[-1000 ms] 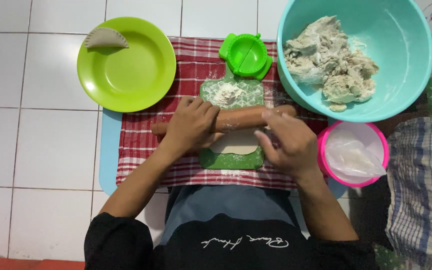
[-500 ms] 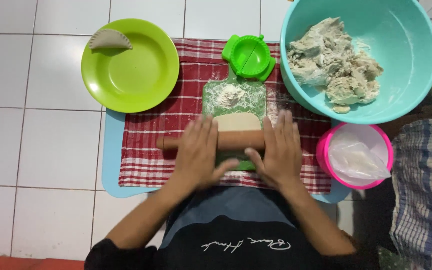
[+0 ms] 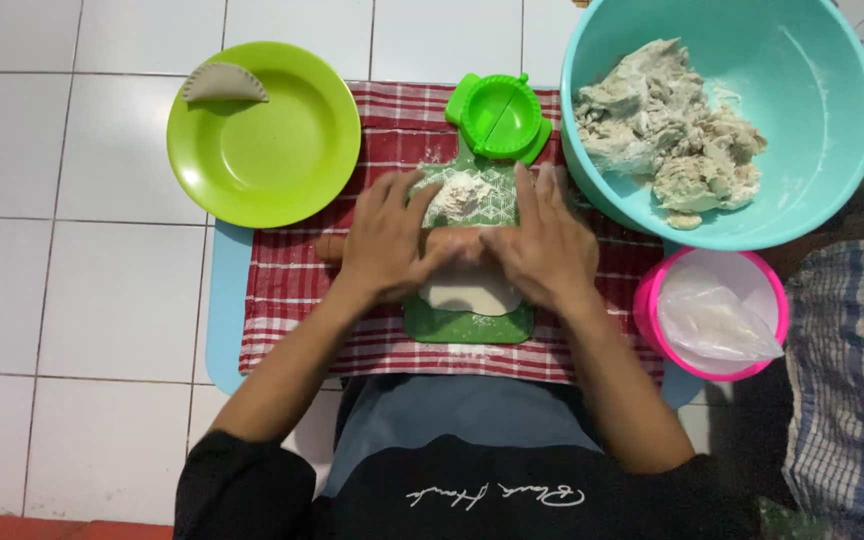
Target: Rolling out dough with a rolling pin and using a plastic mold to shape pastries.
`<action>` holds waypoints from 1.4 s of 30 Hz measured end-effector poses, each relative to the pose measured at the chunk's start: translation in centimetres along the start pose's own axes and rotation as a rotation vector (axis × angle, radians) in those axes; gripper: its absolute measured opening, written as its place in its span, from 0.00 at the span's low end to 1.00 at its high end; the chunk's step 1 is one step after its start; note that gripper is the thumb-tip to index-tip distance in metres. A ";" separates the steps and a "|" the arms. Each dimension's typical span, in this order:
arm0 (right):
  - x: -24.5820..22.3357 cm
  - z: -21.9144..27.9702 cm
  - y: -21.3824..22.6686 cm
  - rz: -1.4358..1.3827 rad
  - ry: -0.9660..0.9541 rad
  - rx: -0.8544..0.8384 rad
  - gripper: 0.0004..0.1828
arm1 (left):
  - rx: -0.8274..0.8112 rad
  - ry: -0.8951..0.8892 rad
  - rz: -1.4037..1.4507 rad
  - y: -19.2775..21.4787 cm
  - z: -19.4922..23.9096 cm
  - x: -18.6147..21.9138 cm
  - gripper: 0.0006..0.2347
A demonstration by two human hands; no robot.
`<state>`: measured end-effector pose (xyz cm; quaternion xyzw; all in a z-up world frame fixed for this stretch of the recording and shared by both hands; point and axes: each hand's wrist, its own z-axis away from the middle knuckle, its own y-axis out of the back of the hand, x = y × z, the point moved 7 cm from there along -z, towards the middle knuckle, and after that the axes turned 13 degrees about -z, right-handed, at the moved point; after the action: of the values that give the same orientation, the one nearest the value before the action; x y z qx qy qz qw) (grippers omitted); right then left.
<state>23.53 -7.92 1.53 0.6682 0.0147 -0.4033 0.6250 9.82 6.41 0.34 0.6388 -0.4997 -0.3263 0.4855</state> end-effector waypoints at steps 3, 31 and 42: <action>-0.7 5.1 -0.5 0.123 0.066 0.097 0.51 | -0.101 -0.055 -0.018 2.7 3.8 3.0 0.48; -0.2 6.8 -1.4 0.010 0.110 0.118 0.53 | -0.205 -0.105 0.159 3.2 4.5 4.6 0.42; -1.7 6.1 -0.3 -0.021 0.195 0.263 0.43 | -0.365 -0.023 0.054 1.6 2.5 4.6 0.47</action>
<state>19.05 -12.21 2.91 0.7799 0.0292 -0.3415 0.5237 8.35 1.18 1.36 0.5227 -0.4549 -0.4055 0.5962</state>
